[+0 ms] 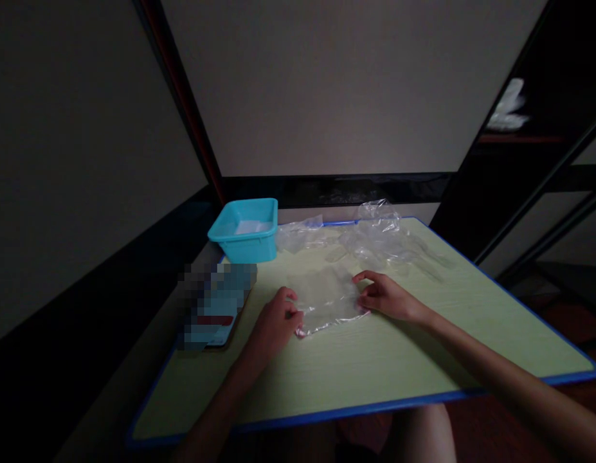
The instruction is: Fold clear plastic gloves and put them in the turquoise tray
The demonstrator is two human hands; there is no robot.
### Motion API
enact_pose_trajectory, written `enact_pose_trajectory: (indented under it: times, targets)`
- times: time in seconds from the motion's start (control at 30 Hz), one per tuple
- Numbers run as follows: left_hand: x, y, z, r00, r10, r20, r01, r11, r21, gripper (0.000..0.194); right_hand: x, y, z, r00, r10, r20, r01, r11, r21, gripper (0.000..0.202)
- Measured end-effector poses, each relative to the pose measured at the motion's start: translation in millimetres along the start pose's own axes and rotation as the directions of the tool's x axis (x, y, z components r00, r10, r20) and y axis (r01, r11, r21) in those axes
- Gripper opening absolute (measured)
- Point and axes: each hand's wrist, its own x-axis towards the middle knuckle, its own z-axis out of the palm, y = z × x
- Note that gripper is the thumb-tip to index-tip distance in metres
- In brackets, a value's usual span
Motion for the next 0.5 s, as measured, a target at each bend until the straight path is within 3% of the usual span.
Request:
enact_pose_trajectory:
  times: [0.27, 0.5]
  targets:
    - [-1.5, -0.8, 1.5, 0.998, -0.004, -0.062, 0.004, 1.000, 0.000, 0.038, 2.5, 0.1, 0.8, 0.998, -0.054, -0.028, 0.054, 0.999, 0.000, 0.042]
    - [-19.9, 3.4, 0.8, 0.993, 0.026, -0.118, -0.037, 0.995, -0.089, 0.045, -9.9, 4.8, 1.4, 0.969, -0.239, 0.058, 0.246, 0.956, -0.158, 0.058]
